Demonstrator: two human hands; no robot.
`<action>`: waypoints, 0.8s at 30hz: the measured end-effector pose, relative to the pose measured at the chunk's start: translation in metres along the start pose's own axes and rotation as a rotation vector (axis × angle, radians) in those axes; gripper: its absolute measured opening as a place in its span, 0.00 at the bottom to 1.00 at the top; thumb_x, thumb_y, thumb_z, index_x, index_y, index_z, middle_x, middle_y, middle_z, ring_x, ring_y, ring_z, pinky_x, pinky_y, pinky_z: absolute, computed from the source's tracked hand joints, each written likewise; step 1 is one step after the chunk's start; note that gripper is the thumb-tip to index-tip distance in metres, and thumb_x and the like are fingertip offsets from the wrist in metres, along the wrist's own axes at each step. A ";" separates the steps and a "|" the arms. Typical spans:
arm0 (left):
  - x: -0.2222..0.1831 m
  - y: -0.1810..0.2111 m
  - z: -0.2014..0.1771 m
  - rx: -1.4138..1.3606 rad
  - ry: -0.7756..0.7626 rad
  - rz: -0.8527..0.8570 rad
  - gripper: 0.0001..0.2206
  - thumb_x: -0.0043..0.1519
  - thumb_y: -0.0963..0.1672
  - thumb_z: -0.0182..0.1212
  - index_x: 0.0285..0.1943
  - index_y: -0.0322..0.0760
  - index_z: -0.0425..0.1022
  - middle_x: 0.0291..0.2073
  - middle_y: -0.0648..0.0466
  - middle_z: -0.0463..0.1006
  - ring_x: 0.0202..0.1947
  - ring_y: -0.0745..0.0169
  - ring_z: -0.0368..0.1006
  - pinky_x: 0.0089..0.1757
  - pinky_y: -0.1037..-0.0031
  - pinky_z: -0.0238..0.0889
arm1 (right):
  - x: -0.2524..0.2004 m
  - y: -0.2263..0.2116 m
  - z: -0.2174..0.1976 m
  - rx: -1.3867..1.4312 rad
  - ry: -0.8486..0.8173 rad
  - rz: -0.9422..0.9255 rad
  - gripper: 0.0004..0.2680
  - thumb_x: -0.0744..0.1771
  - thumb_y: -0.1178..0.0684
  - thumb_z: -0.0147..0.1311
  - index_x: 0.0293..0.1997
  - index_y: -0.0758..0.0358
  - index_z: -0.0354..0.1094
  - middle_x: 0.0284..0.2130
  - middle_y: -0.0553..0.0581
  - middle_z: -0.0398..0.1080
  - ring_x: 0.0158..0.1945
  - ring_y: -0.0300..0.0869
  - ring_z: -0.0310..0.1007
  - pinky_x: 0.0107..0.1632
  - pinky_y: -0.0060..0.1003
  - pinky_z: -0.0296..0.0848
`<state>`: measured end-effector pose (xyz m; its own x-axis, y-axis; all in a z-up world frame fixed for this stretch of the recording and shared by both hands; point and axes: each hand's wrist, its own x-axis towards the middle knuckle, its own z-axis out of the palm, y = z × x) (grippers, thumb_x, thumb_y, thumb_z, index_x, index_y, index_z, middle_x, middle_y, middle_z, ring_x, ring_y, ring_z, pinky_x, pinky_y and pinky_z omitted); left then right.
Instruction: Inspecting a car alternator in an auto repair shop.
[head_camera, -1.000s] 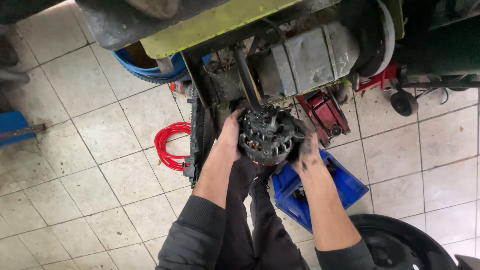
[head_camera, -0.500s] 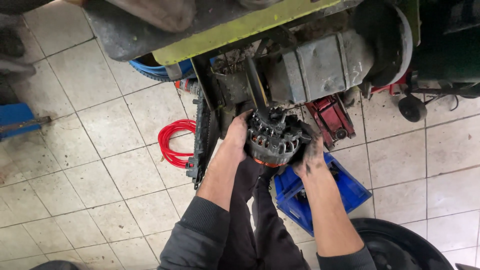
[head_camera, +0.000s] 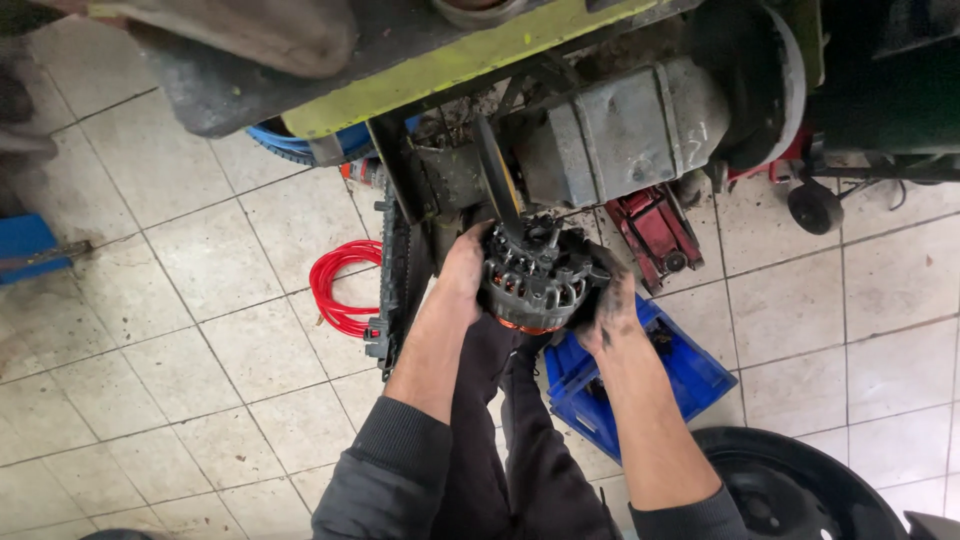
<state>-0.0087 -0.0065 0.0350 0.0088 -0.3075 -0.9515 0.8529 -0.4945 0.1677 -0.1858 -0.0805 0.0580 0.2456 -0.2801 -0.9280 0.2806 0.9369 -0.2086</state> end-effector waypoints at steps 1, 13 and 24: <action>0.002 -0.001 0.000 -0.056 -0.021 -0.020 0.23 0.69 0.51 0.40 0.63 0.36 0.73 0.53 0.46 0.79 0.49 0.51 0.76 0.54 0.58 0.67 | 0.002 0.001 -0.002 -0.012 -0.011 -0.008 0.14 0.70 0.45 0.43 0.49 0.63 0.72 0.39 0.57 0.77 0.42 0.48 0.77 0.50 0.45 0.74; -0.012 0.010 0.003 -0.094 0.011 -0.041 0.23 0.65 0.53 0.42 0.52 0.38 0.79 0.50 0.46 0.82 0.52 0.46 0.76 0.57 0.53 0.66 | 0.012 0.005 0.003 -0.011 -0.008 0.031 0.16 0.69 0.42 0.42 0.49 0.61 0.73 0.40 0.57 0.77 0.42 0.49 0.77 0.50 0.50 0.76; -0.003 0.003 -0.006 -0.240 0.009 0.034 0.23 0.65 0.53 0.40 0.56 0.38 0.75 0.52 0.46 0.80 0.53 0.45 0.75 0.56 0.49 0.65 | 0.010 0.018 0.012 0.022 -0.089 0.016 0.16 0.69 0.40 0.41 0.51 0.59 0.71 0.44 0.57 0.76 0.48 0.51 0.76 0.55 0.53 0.74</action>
<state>-0.0035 -0.0021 0.0370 0.0432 -0.3127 -0.9489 0.9515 -0.2766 0.1344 -0.1673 -0.0689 0.0488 0.3311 -0.2837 -0.8999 0.2962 0.9368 -0.1863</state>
